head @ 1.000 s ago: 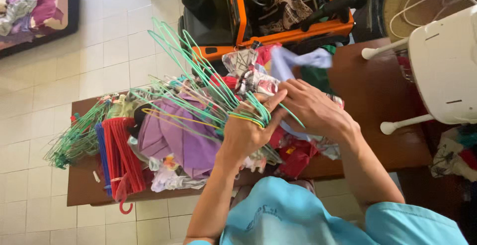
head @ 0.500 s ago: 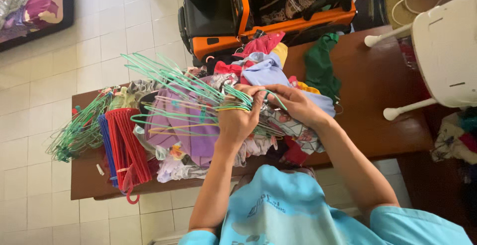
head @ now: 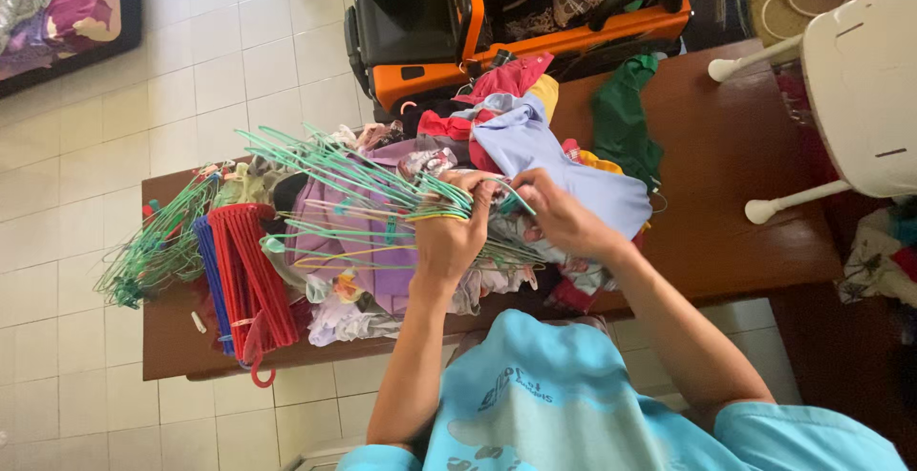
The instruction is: The person puts clothes onto hangers by sliding the hangers into various shirts and pants from a pile on a table.
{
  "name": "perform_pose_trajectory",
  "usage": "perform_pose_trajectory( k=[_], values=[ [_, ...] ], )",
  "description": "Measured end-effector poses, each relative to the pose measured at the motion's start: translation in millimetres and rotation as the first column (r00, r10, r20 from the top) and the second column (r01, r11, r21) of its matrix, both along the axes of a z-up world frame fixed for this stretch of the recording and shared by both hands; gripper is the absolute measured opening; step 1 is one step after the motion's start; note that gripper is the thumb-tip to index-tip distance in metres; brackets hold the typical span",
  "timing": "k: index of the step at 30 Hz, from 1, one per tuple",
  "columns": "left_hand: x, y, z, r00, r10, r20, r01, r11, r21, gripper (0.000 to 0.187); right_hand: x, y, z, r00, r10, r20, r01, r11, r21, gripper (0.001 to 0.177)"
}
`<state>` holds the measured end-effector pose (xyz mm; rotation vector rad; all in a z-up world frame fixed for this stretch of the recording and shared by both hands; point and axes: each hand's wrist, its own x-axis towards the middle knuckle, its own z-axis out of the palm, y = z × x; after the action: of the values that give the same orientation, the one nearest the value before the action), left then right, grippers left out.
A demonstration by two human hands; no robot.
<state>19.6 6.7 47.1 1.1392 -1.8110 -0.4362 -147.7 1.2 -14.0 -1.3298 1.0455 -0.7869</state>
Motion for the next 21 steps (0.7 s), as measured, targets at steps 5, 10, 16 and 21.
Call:
perform_pose_trajectory(
  k=[5, 10, 16, 21],
  values=[
    [6, -3, -10, 0.996, 0.06, 0.059, -0.054, 0.994, -0.099, 0.007, 4, 8, 9, 0.955, -0.154, -0.255, 0.058, 0.936, -0.346, 0.023],
    [11, -3, -19, 0.997, 0.071, 0.03, -0.072, 0.997, 0.027, 0.009, -11, 24, 10, 0.911, -0.384, -0.151, 0.042, 0.45, -0.892, 0.019],
    [20, -14, -35, 0.982, 0.17, -0.08, -0.163, 0.983, 0.087, 0.011, -15, 52, 17, 0.861, -0.061, -0.506, -0.356, 0.639, -0.682, 0.028],
    [11, -6, -25, 0.988, 0.144, -0.05, -0.143, 0.989, 0.036, 0.01, -15, 33, 23, 0.848, -0.429, -0.31, 0.088, 0.692, -0.717, 0.023]
  ],
)
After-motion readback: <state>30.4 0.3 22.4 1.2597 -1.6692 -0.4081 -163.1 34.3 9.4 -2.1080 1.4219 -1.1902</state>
